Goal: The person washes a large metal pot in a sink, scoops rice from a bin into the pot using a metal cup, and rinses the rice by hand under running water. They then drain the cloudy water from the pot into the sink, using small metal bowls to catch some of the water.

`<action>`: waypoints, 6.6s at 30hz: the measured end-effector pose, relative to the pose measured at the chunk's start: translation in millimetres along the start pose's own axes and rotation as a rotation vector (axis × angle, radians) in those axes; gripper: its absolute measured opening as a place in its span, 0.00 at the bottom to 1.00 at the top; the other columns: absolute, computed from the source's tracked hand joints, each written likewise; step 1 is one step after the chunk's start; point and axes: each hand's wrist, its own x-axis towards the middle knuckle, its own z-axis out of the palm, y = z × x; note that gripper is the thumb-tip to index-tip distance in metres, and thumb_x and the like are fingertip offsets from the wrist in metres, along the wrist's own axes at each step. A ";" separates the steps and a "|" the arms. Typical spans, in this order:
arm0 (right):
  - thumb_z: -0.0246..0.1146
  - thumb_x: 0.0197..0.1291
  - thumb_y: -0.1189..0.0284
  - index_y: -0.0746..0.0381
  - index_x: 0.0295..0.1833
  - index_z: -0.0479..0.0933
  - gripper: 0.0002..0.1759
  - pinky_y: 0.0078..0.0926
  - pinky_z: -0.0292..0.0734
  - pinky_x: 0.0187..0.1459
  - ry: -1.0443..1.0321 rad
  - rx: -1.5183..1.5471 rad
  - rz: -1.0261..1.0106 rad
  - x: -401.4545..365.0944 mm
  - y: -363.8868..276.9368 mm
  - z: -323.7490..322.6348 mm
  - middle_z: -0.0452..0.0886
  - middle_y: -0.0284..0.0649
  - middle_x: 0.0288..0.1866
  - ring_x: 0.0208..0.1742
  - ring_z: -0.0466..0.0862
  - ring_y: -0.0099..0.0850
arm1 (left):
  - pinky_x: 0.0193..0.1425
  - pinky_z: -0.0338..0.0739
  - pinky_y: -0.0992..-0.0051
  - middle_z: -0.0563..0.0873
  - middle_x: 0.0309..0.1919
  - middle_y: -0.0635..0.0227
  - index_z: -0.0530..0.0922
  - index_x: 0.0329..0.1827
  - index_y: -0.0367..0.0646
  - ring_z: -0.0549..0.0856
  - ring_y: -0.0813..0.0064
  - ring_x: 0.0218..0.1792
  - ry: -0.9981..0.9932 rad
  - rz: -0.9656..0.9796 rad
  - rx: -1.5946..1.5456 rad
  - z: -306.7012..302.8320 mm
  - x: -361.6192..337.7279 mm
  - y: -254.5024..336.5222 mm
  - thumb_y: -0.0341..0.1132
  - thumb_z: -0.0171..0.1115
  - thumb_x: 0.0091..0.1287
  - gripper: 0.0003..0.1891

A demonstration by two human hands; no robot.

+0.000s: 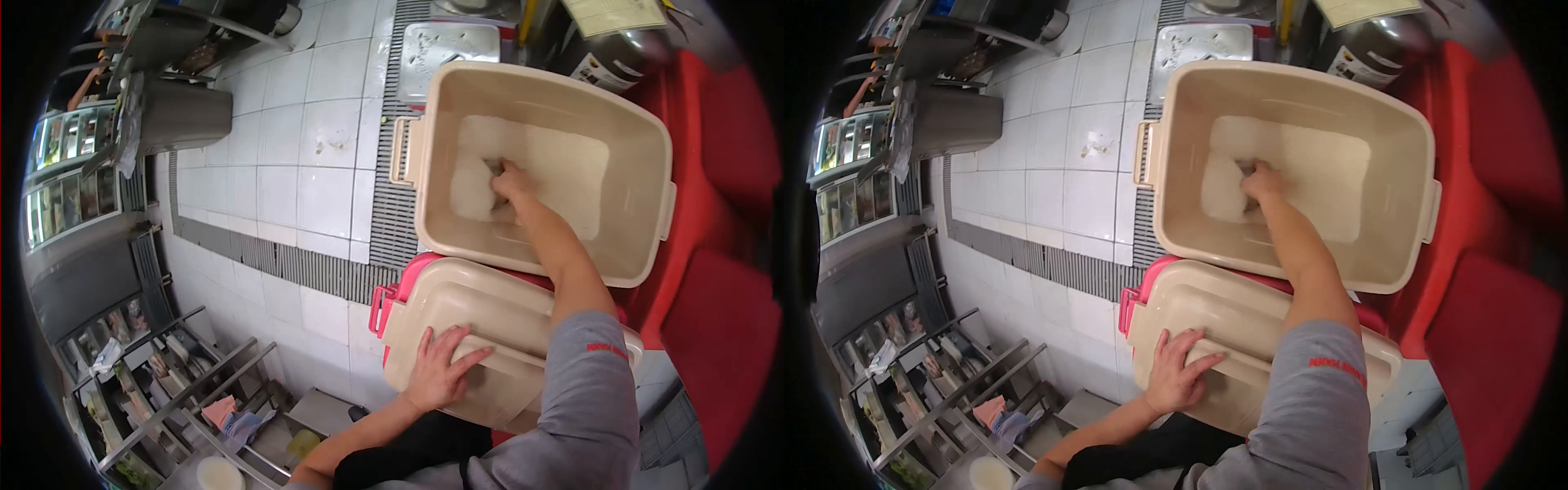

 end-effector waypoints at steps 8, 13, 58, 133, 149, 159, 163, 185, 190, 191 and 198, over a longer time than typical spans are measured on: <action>0.47 0.35 0.80 0.51 0.61 0.60 0.38 0.53 0.76 0.34 -0.263 0.953 0.051 -91.5 -24.6 -79.3 0.67 0.43 0.53 0.49 0.72 0.46 | 0.61 0.48 0.48 0.64 0.56 0.58 0.69 0.53 0.56 0.63 0.58 0.58 0.034 0.062 0.018 -7.3 -0.5 4.9 0.26 0.54 0.39 0.31; 0.46 0.32 0.79 0.53 0.59 0.60 0.38 0.57 0.74 0.37 -0.098 1.374 -0.024 -137.8 -1.8 -112.5 0.68 0.44 0.51 0.48 0.73 0.48 | 0.64 0.46 0.51 0.62 0.58 0.60 0.66 0.56 0.57 0.61 0.60 0.60 0.060 0.087 0.043 -8.7 -5.3 7.7 0.27 0.53 0.41 0.32; 0.51 0.50 0.74 0.41 0.59 0.60 0.28 0.54 0.54 0.56 0.741 -0.484 2.581 -1335.1 130.7 521.8 0.50 0.48 0.66 0.63 0.53 0.53 | 0.38 0.72 0.51 0.73 0.49 0.56 0.68 0.50 0.41 0.76 0.58 0.43 0.058 -0.425 0.271 47.7 7.9 -13.7 0.43 0.58 0.51 0.24; 0.47 0.33 0.77 0.59 0.59 0.58 0.37 0.58 0.71 0.45 -0.011 1.517 -0.328 -214.2 -22.0 -181.7 0.67 0.47 0.54 0.52 0.70 0.48 | 0.62 0.42 0.47 0.56 0.63 0.56 0.65 0.57 0.56 0.52 0.50 0.64 0.267 -0.128 0.108 4.3 9.0 11.5 0.29 0.54 0.45 0.30; 0.47 0.30 0.78 0.68 0.54 0.62 0.34 0.60 0.72 0.42 1.093 2.185 -0.344 -757.6 74.1 -44.8 0.70 0.50 0.48 0.47 0.74 0.51 | 0.53 0.62 0.48 0.55 0.64 0.60 0.55 0.64 0.59 0.58 0.60 0.63 0.571 -0.192 0.768 57.7 78.3 -55.8 0.46 0.52 0.56 0.30; 0.42 0.53 0.74 0.65 0.61 0.52 0.27 0.61 0.72 0.44 2.526 2.018 0.408 -1137.8 123.4 316.1 0.63 0.53 0.57 0.53 0.70 0.51 | 0.61 0.56 0.50 0.33 0.67 0.61 0.33 0.67 0.54 0.51 0.51 0.65 -0.362 0.692 1.055 19.0 -88.6 43.5 0.50 0.73 0.34 0.63; 0.46 0.49 0.78 0.47 0.59 0.61 0.28 0.57 0.70 0.44 2.416 1.075 1.725 -1240.6 118.8 423.3 0.60 0.52 0.58 0.54 0.68 0.51 | 0.61 0.58 0.52 0.33 0.67 0.61 0.30 0.67 0.54 0.54 0.51 0.64 -0.252 0.420 1.193 42.4 -73.2 42.5 0.51 0.72 0.37 0.63; 0.54 0.46 0.61 0.57 0.48 0.65 0.22 0.59 0.69 0.35 2.677 1.621 0.712 -1164.3 184.6 395.8 0.67 0.42 0.48 0.48 0.69 0.41 | 0.60 0.36 0.39 0.56 0.64 0.52 0.70 0.56 0.53 0.42 0.54 0.67 -0.281 0.383 1.091 0.8 -31.5 -20.5 0.70 0.42 0.50 0.38; 0.52 0.40 0.65 0.59 0.58 0.59 0.33 0.55 0.75 0.41 1.747 2.061 -0.041 -937.1 154.5 144.8 0.65 0.47 0.56 0.54 0.69 0.48 | 0.60 0.33 0.39 0.34 0.67 0.55 0.71 0.54 0.49 0.33 0.51 0.66 -0.284 0.363 0.641 -39.8 -38.1 16.2 0.68 0.60 0.36 0.44; 0.53 0.38 0.68 0.60 0.58 0.59 0.34 0.55 0.75 0.41 1.629 2.051 -0.040 -891.6 145.4 102.7 0.67 0.44 0.55 0.52 0.72 0.44 | 0.60 0.33 0.39 0.34 0.67 0.55 0.70 0.55 0.50 0.32 0.50 0.66 -0.300 0.330 0.578 -40.9 -35.5 12.7 0.68 0.60 0.36 0.44; 0.51 0.43 0.73 0.62 0.49 0.66 0.22 0.52 0.73 0.43 0.655 1.715 -0.213 -579.6 86.2 -137.9 0.73 0.46 0.44 0.46 0.75 0.42 | 0.60 0.45 0.46 0.48 0.65 0.55 0.77 0.44 0.58 0.48 0.52 0.65 0.108 0.256 0.183 -21.3 -3.7 -21.8 0.51 0.61 0.46 0.21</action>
